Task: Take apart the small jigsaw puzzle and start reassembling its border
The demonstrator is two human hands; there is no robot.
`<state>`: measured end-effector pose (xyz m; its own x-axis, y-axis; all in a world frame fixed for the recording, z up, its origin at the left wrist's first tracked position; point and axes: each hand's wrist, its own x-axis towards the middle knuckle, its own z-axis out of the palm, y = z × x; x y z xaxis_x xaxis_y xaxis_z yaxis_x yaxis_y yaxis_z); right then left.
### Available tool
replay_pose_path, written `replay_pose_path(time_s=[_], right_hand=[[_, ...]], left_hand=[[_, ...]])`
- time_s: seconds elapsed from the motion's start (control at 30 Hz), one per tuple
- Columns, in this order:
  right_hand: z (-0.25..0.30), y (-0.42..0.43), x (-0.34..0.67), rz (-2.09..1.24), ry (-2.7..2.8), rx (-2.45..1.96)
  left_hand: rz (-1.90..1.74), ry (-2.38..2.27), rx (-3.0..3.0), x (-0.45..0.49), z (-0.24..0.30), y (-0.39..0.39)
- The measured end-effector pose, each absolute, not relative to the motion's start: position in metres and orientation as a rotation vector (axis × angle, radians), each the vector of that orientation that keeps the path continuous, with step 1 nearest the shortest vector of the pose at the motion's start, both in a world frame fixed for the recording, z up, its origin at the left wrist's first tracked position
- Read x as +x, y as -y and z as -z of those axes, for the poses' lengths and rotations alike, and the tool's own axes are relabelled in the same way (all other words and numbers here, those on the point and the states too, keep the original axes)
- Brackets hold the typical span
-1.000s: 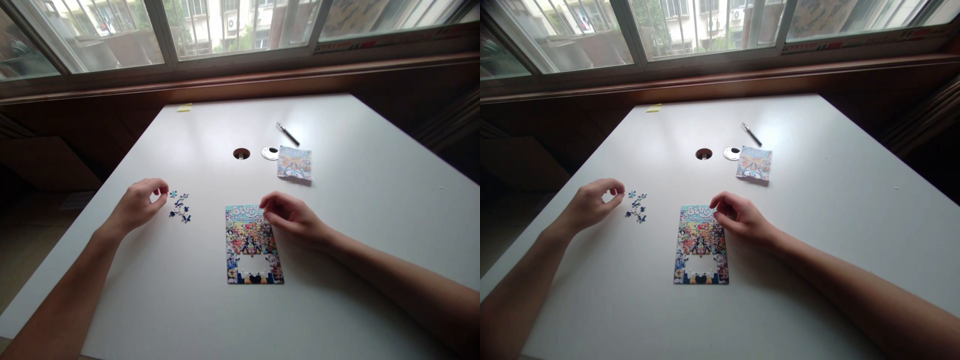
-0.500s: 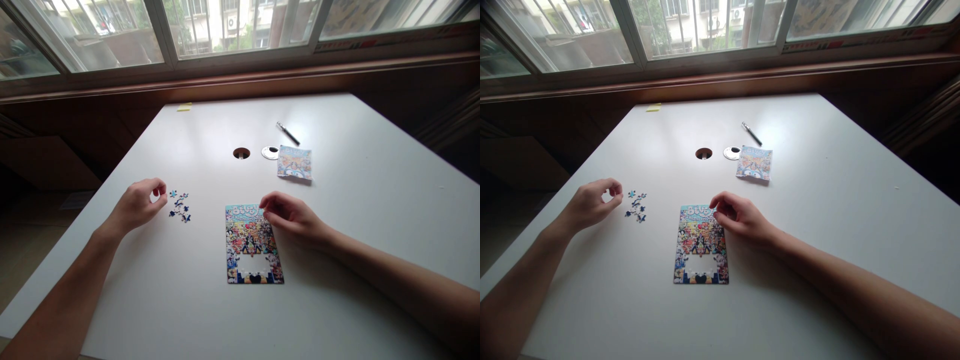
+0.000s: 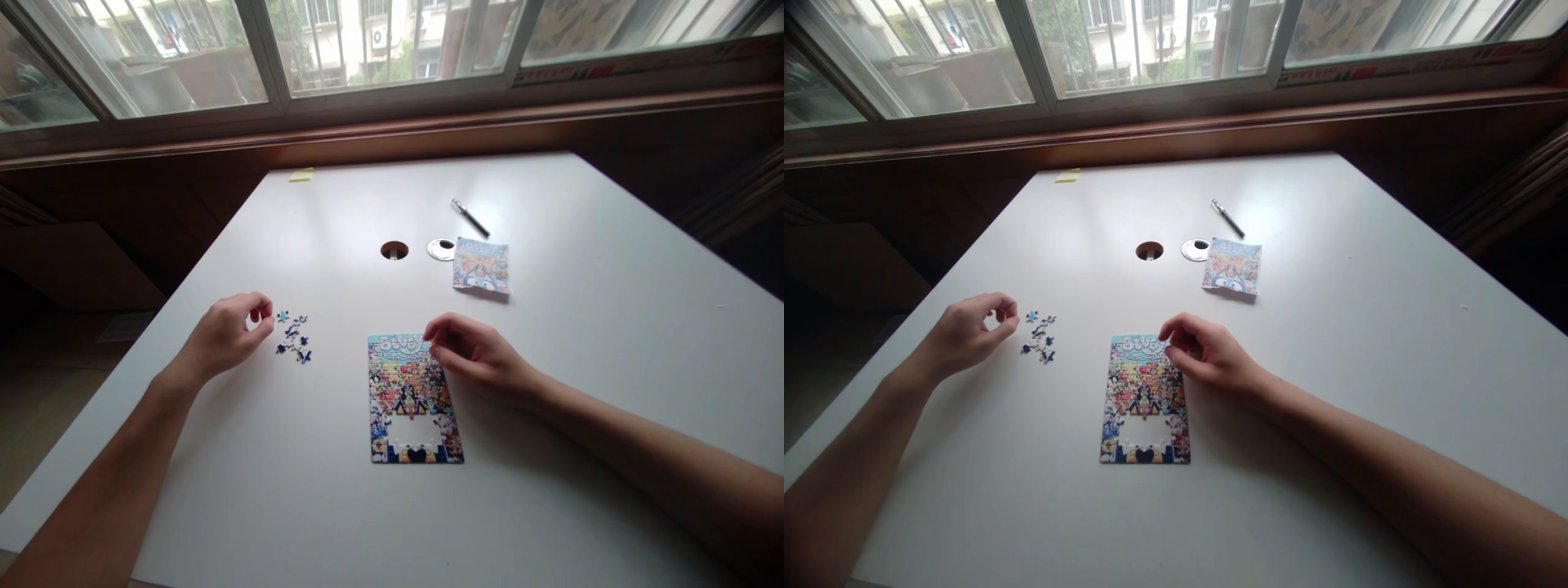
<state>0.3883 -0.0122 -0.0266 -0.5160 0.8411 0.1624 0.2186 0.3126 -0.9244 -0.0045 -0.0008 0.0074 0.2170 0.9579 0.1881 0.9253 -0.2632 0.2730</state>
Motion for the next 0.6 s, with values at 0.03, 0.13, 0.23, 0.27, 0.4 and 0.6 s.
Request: replay_pose_path(time_s=[0.03, 0.13, 0.23, 0.27, 0.4, 0.6], right_hand=[[0.0267, 0.0122, 0.3883, -1.211, 1.922, -0.937], [0.027, 0.0121, 0.3884, -1.213, 1.922, -0.941], [0.0265, 0.0122, 0.3882, -1.216, 1.919, -0.941], [0.0262, 0.0122, 0.388, -1.218, 1.918, -0.94], [0.0255, 0.0125, 0.3875, -1.221, 1.92, -0.941], [0.0272, 0.0124, 0.3884, -1.227, 1.922, -0.946]], left_hand=[[-0.483, -1.845, 2.37, -0.0043, -0.0074, 0.0008], [-0.471, -1.863, 2.378, -0.0039, -0.0073, 0.0009], [-0.46, -1.868, 2.385, -0.0043, -0.0069, 0.0011], [-0.457, -1.868, 2.386, -0.0046, -0.0066, 0.0012], [-0.449, -1.859, 2.392, -0.0057, -0.0057, 0.0014], [-0.495, -1.718, 2.483, -0.0047, -0.0068, 0.001]])
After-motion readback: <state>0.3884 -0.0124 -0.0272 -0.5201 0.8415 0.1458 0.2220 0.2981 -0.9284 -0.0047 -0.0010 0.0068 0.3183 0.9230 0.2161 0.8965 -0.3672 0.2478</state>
